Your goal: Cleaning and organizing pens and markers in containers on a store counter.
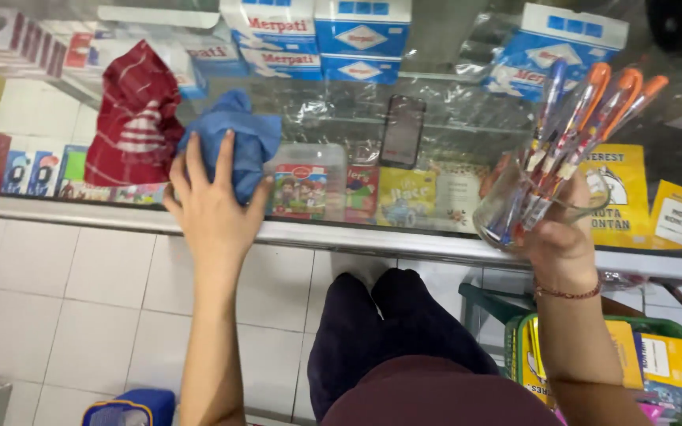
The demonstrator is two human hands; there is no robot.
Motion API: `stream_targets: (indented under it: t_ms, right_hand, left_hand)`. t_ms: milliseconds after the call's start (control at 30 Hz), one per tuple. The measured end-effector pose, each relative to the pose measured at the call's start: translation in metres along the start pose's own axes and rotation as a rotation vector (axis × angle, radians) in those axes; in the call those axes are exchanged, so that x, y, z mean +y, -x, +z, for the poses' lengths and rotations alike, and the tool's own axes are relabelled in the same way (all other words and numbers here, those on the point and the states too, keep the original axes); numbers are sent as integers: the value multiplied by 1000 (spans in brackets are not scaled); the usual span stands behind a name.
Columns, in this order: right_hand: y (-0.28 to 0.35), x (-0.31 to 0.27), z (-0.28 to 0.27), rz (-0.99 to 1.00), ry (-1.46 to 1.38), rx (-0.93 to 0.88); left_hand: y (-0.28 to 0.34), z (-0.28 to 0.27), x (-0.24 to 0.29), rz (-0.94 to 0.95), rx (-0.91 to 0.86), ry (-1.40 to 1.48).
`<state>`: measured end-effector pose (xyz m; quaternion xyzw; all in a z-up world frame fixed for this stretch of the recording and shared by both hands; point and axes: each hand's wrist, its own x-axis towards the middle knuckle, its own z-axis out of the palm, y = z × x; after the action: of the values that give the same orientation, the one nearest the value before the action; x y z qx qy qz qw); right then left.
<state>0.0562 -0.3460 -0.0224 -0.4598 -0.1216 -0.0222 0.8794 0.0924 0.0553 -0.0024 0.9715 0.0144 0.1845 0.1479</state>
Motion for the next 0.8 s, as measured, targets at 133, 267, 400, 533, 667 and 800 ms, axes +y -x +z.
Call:
stream_targets:
  t_ms: [133,267,400,533,667,800]
  right_hand:
    - [-9,30,25,97,94,-127]
    - [-15,52,63,96,158,-182]
    - [-12,74,91,127,142,-114]
    - [0,85,134,-7,340,-65]
    - [5,79,162,-63,258,-24]
    - [12,75,167,-35,150,37]
  left_hand:
    - [-20,20,-16,215,132,-170]
    - [-12,10,-5,219,101,-77]
    - [24,-19,58,31,203,1032]
    - [40,-38,98,315,115,1503]
    - [52,-32,91,290,85,1430]
    - [55,-34,87,494,314,987]
